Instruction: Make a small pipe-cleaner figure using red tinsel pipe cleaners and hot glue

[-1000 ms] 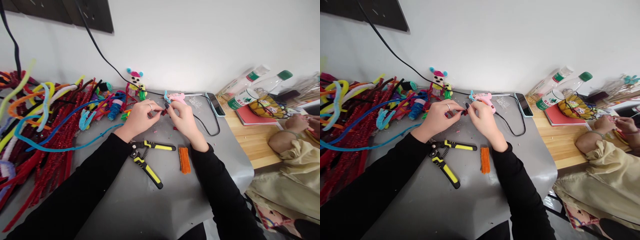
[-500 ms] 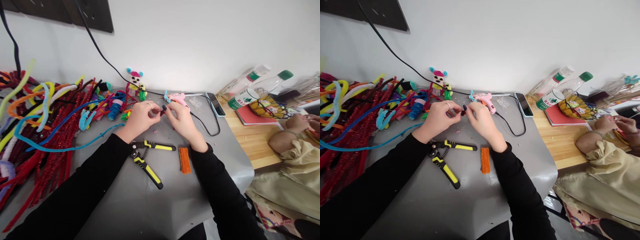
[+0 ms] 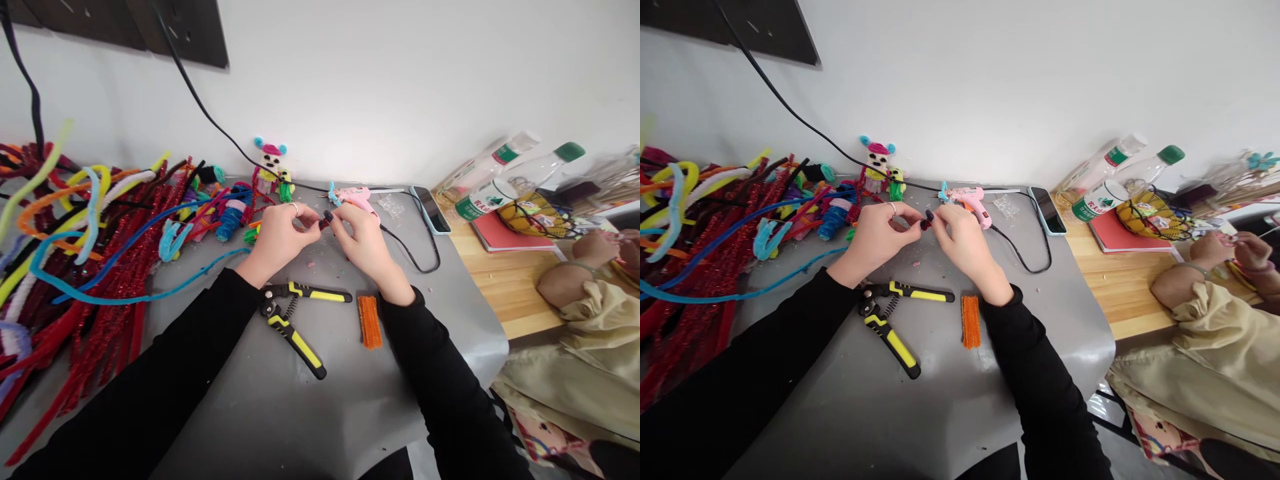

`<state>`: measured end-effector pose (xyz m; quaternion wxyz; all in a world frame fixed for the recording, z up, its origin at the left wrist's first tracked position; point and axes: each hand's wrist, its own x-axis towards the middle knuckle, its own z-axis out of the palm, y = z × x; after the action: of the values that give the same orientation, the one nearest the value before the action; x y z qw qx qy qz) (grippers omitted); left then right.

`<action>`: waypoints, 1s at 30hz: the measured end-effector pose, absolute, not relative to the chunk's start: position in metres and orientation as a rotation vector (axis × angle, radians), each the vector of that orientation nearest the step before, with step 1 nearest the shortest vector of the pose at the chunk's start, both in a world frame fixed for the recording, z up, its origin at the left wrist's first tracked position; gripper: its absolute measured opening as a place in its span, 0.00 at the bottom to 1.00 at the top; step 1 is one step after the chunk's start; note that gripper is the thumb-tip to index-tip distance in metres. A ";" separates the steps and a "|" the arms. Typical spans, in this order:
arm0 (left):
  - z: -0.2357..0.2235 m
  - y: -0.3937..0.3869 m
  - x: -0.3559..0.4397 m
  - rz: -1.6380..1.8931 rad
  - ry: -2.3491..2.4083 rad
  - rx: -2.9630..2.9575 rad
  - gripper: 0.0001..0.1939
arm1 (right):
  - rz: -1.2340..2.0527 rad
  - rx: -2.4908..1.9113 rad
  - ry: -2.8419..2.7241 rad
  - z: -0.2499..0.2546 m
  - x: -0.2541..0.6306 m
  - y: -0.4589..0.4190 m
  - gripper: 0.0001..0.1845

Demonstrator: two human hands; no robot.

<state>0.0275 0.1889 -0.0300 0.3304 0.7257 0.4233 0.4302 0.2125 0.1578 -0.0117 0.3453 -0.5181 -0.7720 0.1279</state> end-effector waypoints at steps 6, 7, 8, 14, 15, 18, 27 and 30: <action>-0.030 0.187 0.029 1.137 1.183 1.882 0.07 | 0.295 -1.349 -1.997 -0.016 0.211 0.160 0.14; -0.029 0.187 0.030 1.137 1.197 1.873 0.07 | 0.285 -1.348 -1.992 -0.017 0.210 0.160 0.14; -0.029 0.187 0.031 1.140 1.213 1.863 0.07 | 0.273 -1.346 -1.985 -0.018 0.209 0.160 0.15; -0.029 0.186 0.033 1.151 1.296 1.806 0.05 | 0.224 -1.306 -1.937 -0.020 0.202 0.161 0.14; -0.028 0.186 0.033 1.151 1.307 1.799 0.05 | 0.222 -1.300 -1.930 -0.021 0.201 0.161 0.14; -0.028 0.185 0.032 1.161 1.321 1.777 0.05 | 0.220 -1.289 -1.910 -0.021 0.199 0.161 0.14; -0.026 0.186 0.033 1.173 1.323 1.653 0.05 | 0.229 -1.281 -1.870 -0.018 0.198 0.160 0.14; -0.027 0.187 0.033 1.187 1.325 1.624 0.05 | 0.242 -1.286 -1.854 -0.017 0.197 0.160 0.14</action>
<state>0.0332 0.1868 -0.0272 0.3582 0.6296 0.5134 0.4600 0.1974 0.1595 -0.0167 0.4225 -0.5137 -0.7404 0.0967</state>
